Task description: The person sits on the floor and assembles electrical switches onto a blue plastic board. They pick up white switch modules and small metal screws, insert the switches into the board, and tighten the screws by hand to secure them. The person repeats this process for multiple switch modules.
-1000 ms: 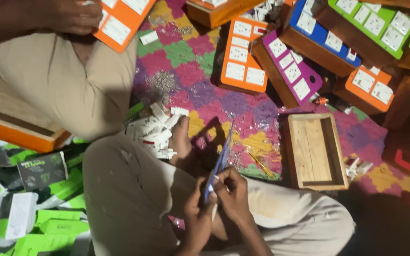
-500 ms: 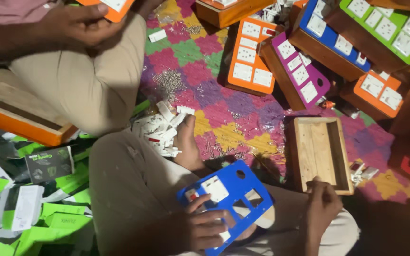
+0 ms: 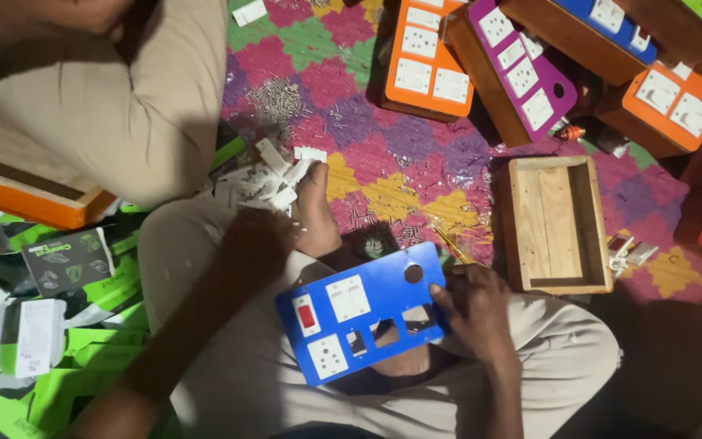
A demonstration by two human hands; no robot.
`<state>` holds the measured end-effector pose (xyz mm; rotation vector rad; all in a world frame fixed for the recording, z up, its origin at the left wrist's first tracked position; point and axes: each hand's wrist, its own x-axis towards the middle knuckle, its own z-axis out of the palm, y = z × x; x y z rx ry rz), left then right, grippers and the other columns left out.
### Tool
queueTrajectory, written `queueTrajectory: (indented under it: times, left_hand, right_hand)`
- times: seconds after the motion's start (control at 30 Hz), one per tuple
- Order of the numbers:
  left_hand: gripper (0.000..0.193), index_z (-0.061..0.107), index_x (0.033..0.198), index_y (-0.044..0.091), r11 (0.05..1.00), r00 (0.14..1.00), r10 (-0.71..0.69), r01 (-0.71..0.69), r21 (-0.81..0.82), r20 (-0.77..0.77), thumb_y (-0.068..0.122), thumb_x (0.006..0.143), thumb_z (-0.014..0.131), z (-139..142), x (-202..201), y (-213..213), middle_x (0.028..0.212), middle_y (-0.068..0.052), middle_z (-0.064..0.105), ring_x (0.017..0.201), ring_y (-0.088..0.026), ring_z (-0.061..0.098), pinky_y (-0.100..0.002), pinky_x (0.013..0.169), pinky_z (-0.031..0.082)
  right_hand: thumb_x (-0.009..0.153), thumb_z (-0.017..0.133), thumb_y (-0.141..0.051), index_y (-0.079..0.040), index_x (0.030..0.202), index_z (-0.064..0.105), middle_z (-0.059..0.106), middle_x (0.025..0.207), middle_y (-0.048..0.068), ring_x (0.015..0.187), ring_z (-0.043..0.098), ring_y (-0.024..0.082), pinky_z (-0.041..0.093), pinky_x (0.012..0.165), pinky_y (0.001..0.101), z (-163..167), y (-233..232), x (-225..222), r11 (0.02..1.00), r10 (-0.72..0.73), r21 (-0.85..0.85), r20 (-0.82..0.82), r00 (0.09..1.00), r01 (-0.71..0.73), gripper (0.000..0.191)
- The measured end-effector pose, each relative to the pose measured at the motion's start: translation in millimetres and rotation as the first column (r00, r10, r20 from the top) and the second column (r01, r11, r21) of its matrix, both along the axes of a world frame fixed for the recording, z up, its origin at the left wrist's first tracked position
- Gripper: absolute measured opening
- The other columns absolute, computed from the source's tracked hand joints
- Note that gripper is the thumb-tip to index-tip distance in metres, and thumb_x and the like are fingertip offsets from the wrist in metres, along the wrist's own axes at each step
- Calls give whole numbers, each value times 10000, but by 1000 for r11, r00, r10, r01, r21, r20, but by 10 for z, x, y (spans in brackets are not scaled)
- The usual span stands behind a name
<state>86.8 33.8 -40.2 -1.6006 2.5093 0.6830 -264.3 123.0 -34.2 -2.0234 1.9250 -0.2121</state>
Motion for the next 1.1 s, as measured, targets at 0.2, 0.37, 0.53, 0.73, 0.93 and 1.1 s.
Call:
queueTrajectory:
  times: [0.2,0.37,0.53,0.73,0.93,1.1]
  left_hand:
    - [295,647,1079,99,995,994,14,-25,-92,-109,241,823,685,-268,-225,-224,1224,-93,688,1155,-322,625,-589,953,414]
    - [371,617,1169,85,975,986,40,-74,-208,-161,235,837,687,-373,-265,-356,1235,-113,685,1096,-328,660,-534,904,481]
    - [450,587,1260,71,980,927,87,-146,-136,-365,228,851,690,-264,-160,-404,1246,-134,683,1036,-334,695,-479,854,548]
    - [413,614,1269,63,969,506,228,-33,245,-832,264,916,686,127,-275,177,1306,-142,664,1039,-314,710,-415,863,592]
    - [299,688,1211,29,960,353,95,215,179,-931,102,932,614,279,-643,694,1252,-143,718,1269,-271,661,-403,1096,501]
    - [318,688,1179,8,872,440,378,127,473,-815,46,864,661,222,-722,840,1025,-130,772,953,-233,750,-351,886,582]
  right_hand:
    - [796,754,-376,-104,983,807,678,1220,101,1233,533,352,351,1028,536,172,398,-298,983,-73,-176,-81,994,57,334]
    - [844,755,-246,-40,969,759,647,1269,135,1217,564,334,401,1041,476,134,525,-309,940,-147,-289,143,979,184,241]
    - [934,722,-132,-15,996,735,689,1201,118,1192,627,276,462,1063,397,205,559,-243,892,-204,-316,359,911,324,133]
    - [907,681,-153,-21,1161,717,767,1097,88,1021,680,165,512,939,315,202,568,278,956,-256,118,780,571,267,288]
    - [936,675,-168,1,1171,752,751,802,93,695,672,133,518,637,282,43,682,716,856,-516,501,814,266,127,299]
    - [989,684,-146,105,962,779,739,766,118,665,631,146,503,626,286,1,900,710,808,-585,564,803,117,168,270]
